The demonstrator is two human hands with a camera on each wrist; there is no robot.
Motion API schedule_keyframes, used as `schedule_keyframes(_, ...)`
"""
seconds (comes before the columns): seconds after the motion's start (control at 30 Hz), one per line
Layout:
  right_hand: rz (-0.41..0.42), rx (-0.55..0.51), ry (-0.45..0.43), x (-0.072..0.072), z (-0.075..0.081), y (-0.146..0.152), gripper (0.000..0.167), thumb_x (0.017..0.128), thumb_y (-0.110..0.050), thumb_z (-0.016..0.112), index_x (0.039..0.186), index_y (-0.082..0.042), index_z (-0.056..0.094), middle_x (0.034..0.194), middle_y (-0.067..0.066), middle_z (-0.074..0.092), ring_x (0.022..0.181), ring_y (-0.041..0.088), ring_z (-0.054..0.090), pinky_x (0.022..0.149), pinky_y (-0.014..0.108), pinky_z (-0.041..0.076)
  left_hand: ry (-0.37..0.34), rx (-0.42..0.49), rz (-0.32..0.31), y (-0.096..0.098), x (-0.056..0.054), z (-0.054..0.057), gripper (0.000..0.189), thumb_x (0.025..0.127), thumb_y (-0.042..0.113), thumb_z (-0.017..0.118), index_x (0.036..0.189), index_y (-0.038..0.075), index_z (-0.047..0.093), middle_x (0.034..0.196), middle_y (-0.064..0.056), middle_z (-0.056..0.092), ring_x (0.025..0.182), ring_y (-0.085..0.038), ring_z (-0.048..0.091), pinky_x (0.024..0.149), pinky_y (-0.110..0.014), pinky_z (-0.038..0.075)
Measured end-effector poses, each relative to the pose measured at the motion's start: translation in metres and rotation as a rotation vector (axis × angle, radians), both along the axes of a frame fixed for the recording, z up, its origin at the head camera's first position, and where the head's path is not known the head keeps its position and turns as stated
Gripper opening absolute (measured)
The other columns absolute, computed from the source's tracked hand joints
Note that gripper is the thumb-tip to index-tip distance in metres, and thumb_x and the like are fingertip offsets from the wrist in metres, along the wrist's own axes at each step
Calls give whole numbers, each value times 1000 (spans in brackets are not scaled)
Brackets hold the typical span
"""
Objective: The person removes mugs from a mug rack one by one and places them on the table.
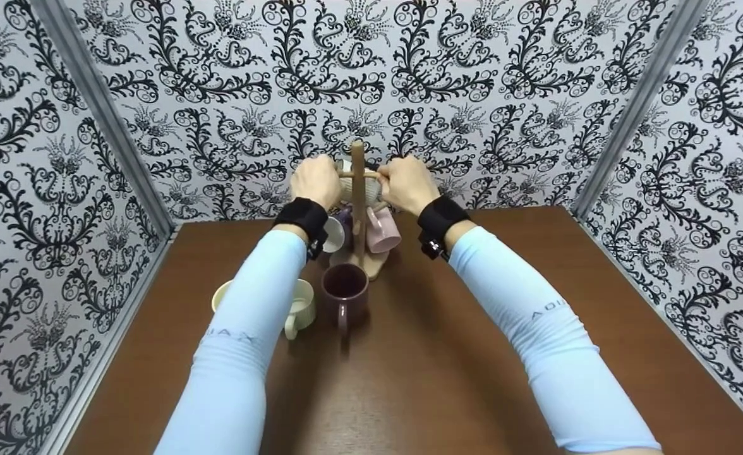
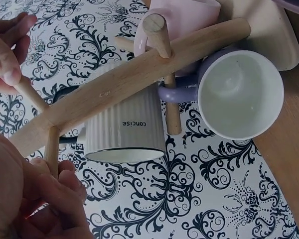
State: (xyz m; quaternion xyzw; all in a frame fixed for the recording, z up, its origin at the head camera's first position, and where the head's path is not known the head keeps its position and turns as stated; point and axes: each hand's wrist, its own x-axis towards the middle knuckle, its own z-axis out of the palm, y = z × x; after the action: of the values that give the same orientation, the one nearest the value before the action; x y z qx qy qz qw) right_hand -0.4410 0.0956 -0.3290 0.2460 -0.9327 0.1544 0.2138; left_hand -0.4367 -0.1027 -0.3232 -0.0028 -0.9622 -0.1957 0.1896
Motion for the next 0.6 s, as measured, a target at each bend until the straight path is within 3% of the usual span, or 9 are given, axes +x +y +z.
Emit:
schedule_keyframes(0.23, -45, -7, -16, 6, -3, -5, 26, 106, -13, 66, 86, -2, 79, 84, 18, 80, 76, 34, 74, 71, 47, 62, -22, 3, 6, -1, -1, 1, 19, 99, 14, 70, 111, 9, 84, 126, -23, 83, 118, -46, 79, 99, -58, 65)
schedule_keyframes(0.33, -65, -15, -1, 9, -2, -9, 30, 106, -13, 66, 79, -3, 75, 83, 17, 80, 72, 31, 69, 65, 42, 55, -25, 17, 14, -1, -1, 2, 19, 101, 14, 69, 111, 10, 85, 127, -22, 83, 118, -45, 79, 100, -58, 65)
schedule_keyframes(0.43, -89, -34, 4, 11, -1, -12, 39, 105, -11, 65, 66, -9, 60, 74, 14, 74, 64, 25, 60, 57, 35, 46, -25, 24, 13, -2, -3, 4, 20, 105, 19, 69, 115, 12, 85, 129, -20, 83, 119, -44, 79, 101, -57, 64)
schedule_keyframes(0.6, -170, -45, 17, 20, -4, -22, 43, 96, -9, 58, 61, -22, 38, 71, 11, 69, 68, 31, 71, 63, 45, 62, -49, 15, 0, -4, -6, 3, 23, 109, 29, 72, 123, 17, 86, 132, -16, 83, 123, -43, 78, 104, -55, 63)
